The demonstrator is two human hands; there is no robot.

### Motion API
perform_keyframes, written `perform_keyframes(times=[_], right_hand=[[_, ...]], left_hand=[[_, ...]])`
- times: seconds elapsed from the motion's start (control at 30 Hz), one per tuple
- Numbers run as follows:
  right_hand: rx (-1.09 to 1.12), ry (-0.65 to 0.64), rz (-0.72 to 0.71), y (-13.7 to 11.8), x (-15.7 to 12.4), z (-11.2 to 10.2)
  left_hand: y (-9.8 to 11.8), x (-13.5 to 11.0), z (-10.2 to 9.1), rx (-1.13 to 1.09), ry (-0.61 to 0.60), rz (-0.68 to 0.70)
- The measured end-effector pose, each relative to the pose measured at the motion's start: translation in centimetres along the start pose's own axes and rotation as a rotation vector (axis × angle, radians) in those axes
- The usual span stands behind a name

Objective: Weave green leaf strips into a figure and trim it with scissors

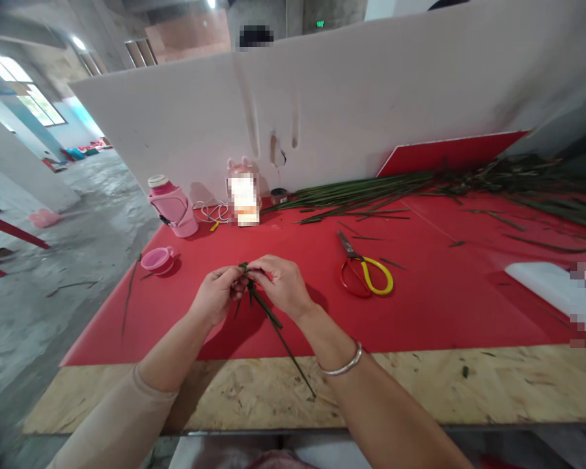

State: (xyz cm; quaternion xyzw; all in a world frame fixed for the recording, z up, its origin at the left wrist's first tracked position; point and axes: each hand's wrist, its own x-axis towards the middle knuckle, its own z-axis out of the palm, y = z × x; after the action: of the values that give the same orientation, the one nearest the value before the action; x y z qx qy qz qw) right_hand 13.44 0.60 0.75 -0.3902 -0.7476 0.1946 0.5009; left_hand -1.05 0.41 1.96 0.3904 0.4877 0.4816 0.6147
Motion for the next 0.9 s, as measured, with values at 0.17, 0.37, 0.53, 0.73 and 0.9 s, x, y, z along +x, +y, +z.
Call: perform_keyframes(times=[0.17,0.37,0.53,0.73,0.9], right_hand=[[-0.072,-0.003,-0.118,0.1,0.1,-0.3],[-0.251,-0.067,-0.163,0.1,0.3,-0.4],[-0.278,-0.059,-0.11,-0.2,0.3,-0.2],[-0.042,0.041,0.104,-0.6,0.2,0.1],[0.133,0.058,0.232,-0.6,0.3,0.3]], left_hand=[[-0.1,-0.1,-0.1,-0.12,-0.033,-0.053],[-0.7,0.2,0.1,-0.255,-0.017,-0.14],[-0.6,-0.1,0.6,-0.283,-0.012,-0.075],[-0.7,-0.9,1.0,-0.049,0.021,0.139],[-0.6,-1.3,0.7,0.346,0.066,0.436]])
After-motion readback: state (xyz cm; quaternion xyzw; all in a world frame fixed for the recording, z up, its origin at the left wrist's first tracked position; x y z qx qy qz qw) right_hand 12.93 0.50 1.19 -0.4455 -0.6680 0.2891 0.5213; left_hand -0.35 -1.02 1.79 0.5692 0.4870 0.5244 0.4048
